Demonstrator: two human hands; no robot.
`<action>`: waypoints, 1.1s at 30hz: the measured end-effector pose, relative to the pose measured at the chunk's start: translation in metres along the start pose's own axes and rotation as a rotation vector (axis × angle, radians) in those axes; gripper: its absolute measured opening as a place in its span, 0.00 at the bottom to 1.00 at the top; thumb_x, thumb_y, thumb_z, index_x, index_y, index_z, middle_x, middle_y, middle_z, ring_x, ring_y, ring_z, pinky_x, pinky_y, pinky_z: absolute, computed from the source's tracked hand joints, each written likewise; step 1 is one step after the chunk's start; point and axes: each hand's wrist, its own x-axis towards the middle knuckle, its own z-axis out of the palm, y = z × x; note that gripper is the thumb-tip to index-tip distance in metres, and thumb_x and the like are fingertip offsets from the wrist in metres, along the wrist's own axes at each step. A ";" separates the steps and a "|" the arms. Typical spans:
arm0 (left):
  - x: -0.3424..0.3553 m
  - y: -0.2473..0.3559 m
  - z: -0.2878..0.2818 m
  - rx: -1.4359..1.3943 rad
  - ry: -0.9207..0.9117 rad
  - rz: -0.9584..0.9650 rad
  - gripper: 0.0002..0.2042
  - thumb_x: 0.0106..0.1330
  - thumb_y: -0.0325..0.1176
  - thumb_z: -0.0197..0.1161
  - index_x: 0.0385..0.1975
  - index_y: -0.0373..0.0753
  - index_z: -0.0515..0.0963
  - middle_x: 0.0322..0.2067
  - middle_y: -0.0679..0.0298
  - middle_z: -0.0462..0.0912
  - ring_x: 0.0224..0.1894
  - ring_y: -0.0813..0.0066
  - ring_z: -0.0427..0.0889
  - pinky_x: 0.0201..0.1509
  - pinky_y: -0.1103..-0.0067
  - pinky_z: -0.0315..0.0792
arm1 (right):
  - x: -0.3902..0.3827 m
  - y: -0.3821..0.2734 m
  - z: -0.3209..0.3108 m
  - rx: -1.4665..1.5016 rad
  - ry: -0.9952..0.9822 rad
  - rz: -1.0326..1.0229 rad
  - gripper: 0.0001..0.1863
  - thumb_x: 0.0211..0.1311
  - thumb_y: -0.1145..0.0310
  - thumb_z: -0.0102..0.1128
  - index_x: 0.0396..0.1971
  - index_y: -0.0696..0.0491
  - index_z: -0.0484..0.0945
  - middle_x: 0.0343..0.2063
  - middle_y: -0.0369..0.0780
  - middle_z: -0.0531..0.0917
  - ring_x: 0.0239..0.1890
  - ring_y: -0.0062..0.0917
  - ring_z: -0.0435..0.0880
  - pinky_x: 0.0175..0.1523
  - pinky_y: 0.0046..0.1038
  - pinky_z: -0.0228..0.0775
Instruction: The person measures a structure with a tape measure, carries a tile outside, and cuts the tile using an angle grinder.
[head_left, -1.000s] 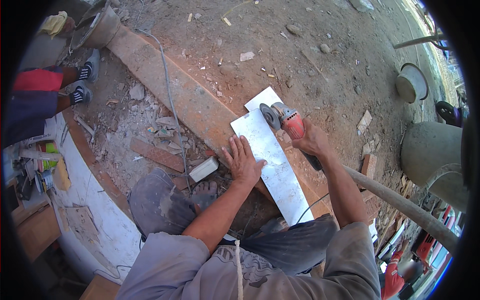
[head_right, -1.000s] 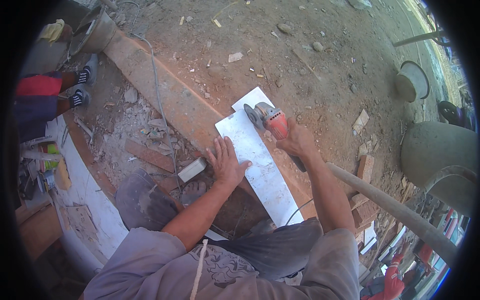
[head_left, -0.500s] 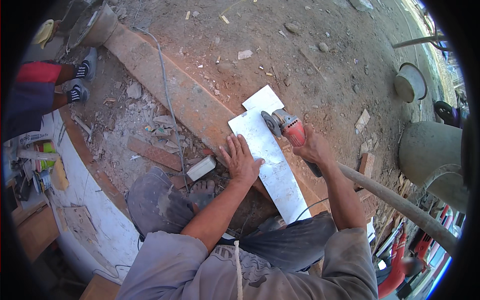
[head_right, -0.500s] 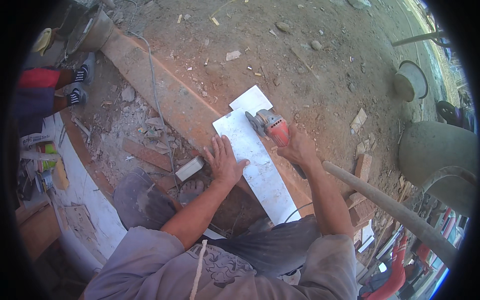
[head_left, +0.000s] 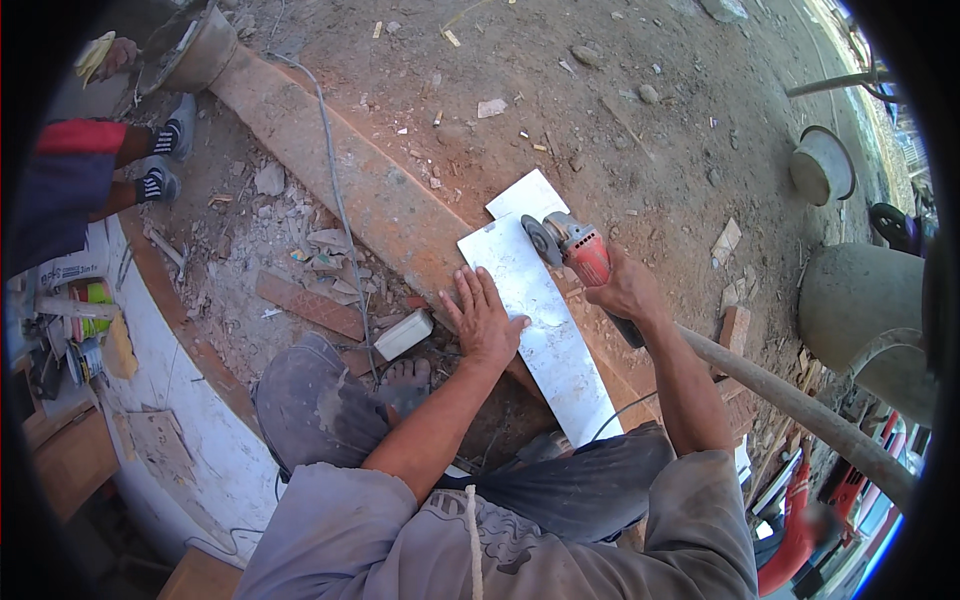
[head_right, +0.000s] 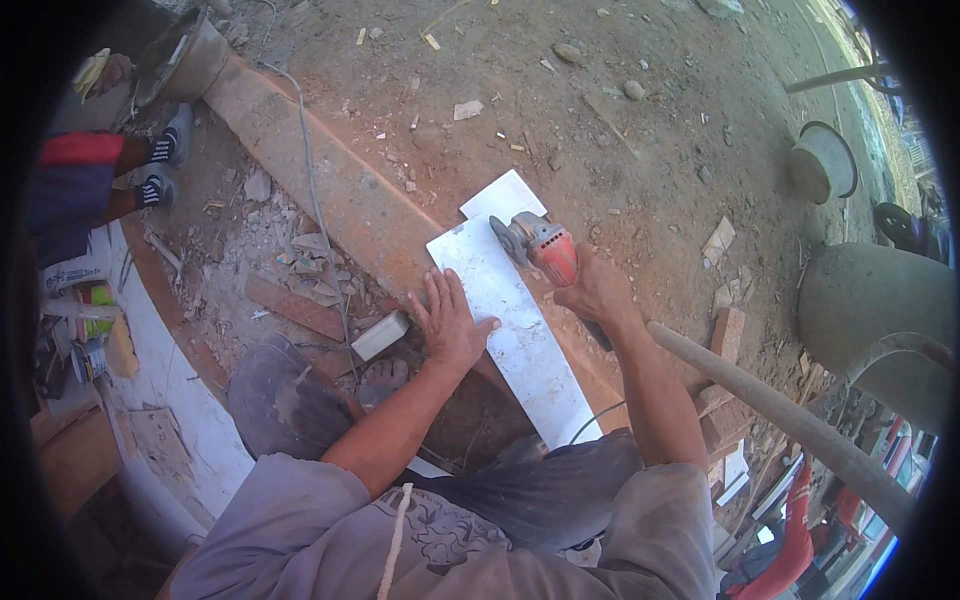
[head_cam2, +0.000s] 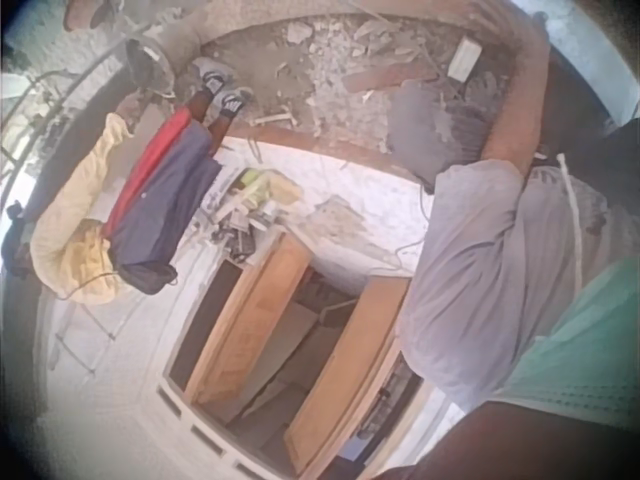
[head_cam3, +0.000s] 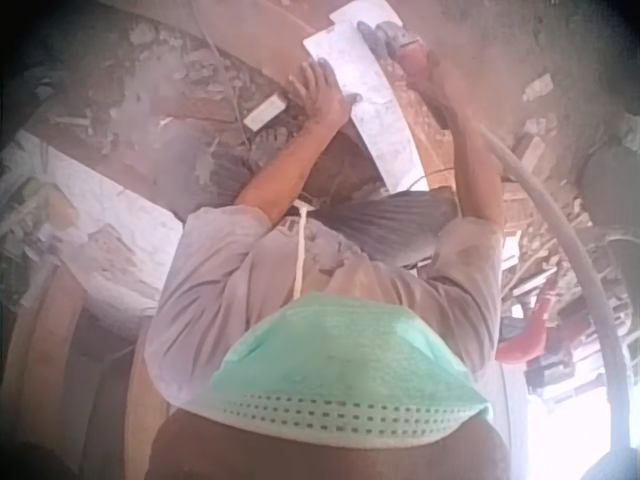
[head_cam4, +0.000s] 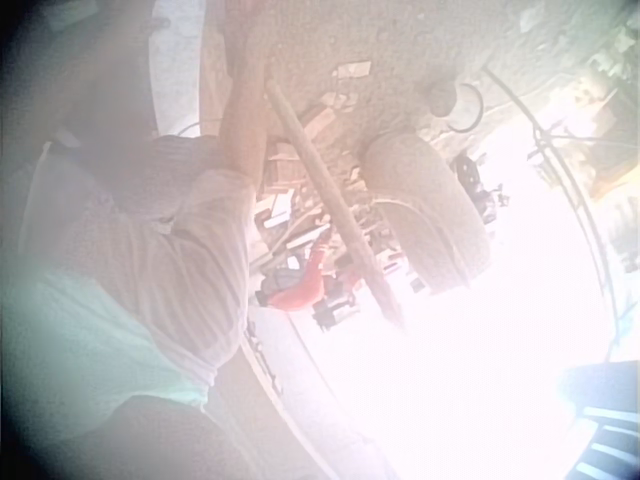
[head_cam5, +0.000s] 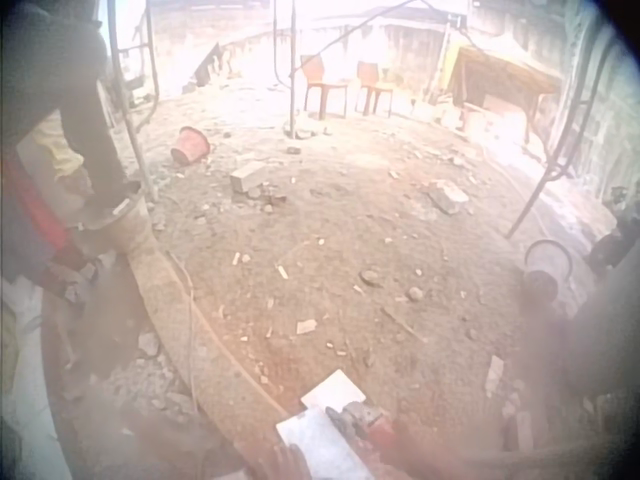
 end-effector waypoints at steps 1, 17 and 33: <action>0.001 -0.001 0.000 0.001 -0.002 0.001 0.57 0.56 0.55 0.70 0.72 0.23 0.42 0.73 0.35 0.45 0.77 0.43 0.36 0.74 0.44 0.25 | 0.000 0.000 0.000 0.001 -0.001 0.002 0.34 0.39 0.60 0.68 0.50 0.58 0.71 0.37 0.57 0.84 0.43 0.51 0.85 0.49 0.45 0.76; 0.003 0.002 -0.006 0.016 -0.074 -0.027 0.57 0.57 0.57 0.69 0.72 0.24 0.41 0.74 0.37 0.42 0.78 0.45 0.32 0.75 0.45 0.24 | 0.005 0.006 -0.003 0.018 0.000 -0.051 0.35 0.40 0.60 0.68 0.52 0.57 0.72 0.38 0.55 0.84 0.42 0.50 0.85 0.49 0.44 0.75; -0.003 -0.005 0.004 0.005 -0.005 0.020 0.57 0.56 0.57 0.70 0.72 0.23 0.42 0.72 0.34 0.45 0.77 0.43 0.36 0.74 0.43 0.27 | 0.023 -0.014 0.006 0.095 -0.012 -0.041 0.34 0.41 0.59 0.67 0.50 0.58 0.73 0.40 0.55 0.84 0.45 0.49 0.84 0.51 0.43 0.75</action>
